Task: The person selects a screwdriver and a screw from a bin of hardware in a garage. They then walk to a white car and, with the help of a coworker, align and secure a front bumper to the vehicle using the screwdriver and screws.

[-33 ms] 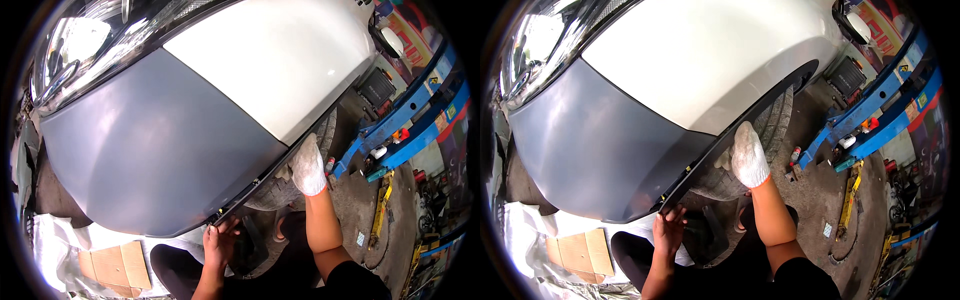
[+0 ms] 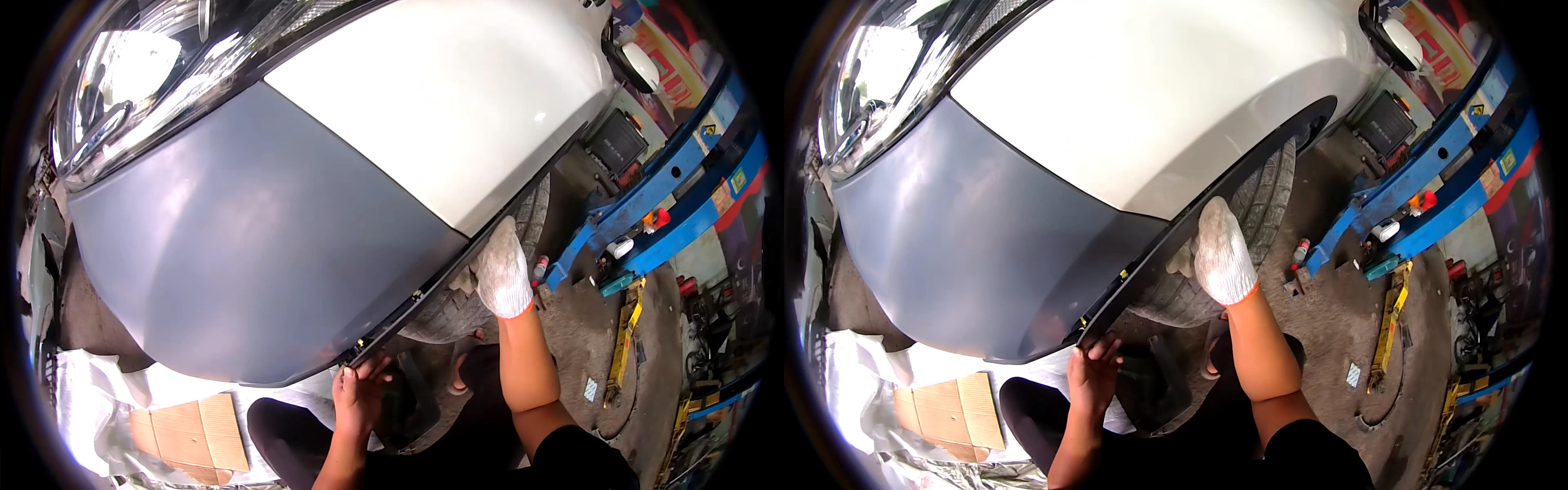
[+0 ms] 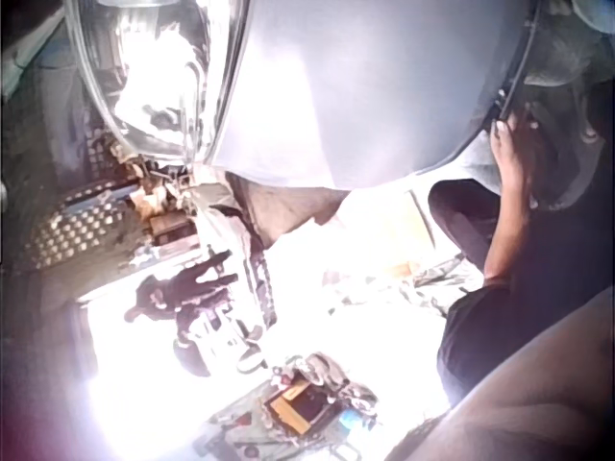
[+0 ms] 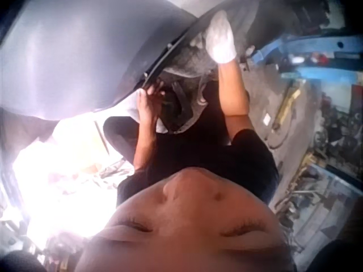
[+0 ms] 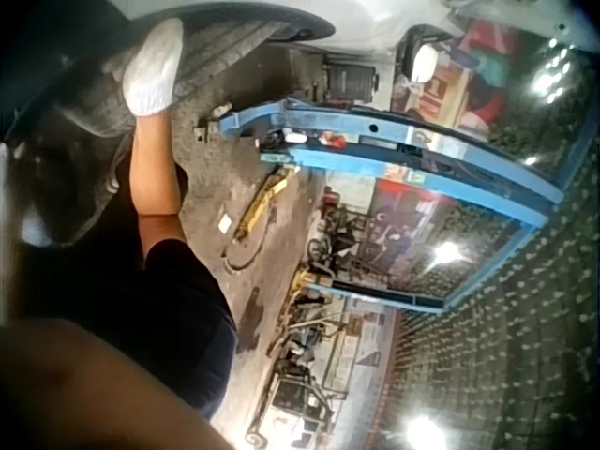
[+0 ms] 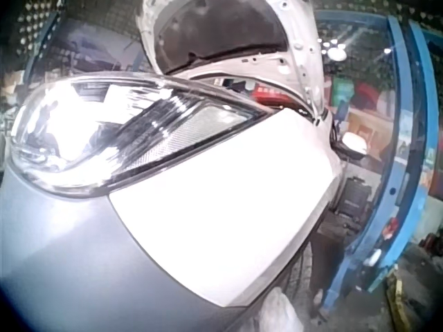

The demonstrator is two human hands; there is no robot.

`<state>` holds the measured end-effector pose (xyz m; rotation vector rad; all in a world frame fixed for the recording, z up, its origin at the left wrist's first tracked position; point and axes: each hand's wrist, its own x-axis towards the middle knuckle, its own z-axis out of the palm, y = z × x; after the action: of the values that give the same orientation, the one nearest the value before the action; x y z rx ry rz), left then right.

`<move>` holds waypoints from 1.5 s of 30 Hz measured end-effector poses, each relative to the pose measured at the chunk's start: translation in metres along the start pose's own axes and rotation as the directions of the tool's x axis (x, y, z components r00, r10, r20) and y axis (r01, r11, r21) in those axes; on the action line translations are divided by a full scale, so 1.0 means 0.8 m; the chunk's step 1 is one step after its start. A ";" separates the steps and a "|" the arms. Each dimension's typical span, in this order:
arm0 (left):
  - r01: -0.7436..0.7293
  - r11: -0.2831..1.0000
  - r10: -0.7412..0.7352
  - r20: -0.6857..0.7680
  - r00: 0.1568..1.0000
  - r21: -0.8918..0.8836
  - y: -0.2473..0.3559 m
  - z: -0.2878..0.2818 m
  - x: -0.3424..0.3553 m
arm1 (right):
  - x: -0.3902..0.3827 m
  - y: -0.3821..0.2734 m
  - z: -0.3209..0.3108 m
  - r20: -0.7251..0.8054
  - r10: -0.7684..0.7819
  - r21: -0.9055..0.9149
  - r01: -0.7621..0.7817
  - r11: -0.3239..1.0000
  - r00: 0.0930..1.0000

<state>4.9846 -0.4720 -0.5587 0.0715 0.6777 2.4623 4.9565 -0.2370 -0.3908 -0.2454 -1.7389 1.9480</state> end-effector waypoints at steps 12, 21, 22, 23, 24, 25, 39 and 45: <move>-0.063 0.996 0.058 -0.077 0.995 -0.061 -0.009 0.019 0.003 | 0.011 0.017 -0.011 0.069 -0.135 -0.207 0.147 0.967 0.988; -0.147 0.989 0.146 -0.159 0.976 0.009 -0.011 0.041 0.003 | 0.017 0.004 -0.004 0.265 -0.622 -0.813 0.517 0.267 0.737; -0.157 0.988 0.156 -0.172 0.973 0.010 -0.011 0.043 0.005 | 0.019 0.004 -0.006 0.263 -0.606 -0.804 0.518 0.292 0.751; -0.163 0.986 0.163 -0.185 0.969 0.013 -0.011 0.043 0.008 | 0.020 0.004 -0.008 0.262 -0.590 -0.796 0.516 0.316 0.764; -0.170 0.985 0.170 -0.196 0.966 0.016 -0.011 0.044 0.009 | 0.019 0.004 -0.011 0.258 -0.569 -0.790 0.509 0.340 0.781; -0.163 0.986 0.168 -0.212 0.963 0.042 -0.011 0.044 0.007 | 0.016 0.004 -0.015 0.187 -0.476 -0.756 0.436 0.488 0.859; -0.187 0.973 0.211 -0.188 0.959 0.136 -0.018 0.014 0.024 | 0.005 -0.043 0.005 0.124 0.073 -0.102 -0.061 0.993 0.990; -0.151 0.982 0.178 -0.298 0.938 0.111 -0.018 0.014 0.029 | -0.002 -0.051 0.033 -0.027 -0.020 -0.088 0.018 0.996 0.999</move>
<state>4.9750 -0.4438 -0.5580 -0.2363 0.9455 2.6323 4.9563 -0.2591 -0.3476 -0.2848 -1.8050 1.8483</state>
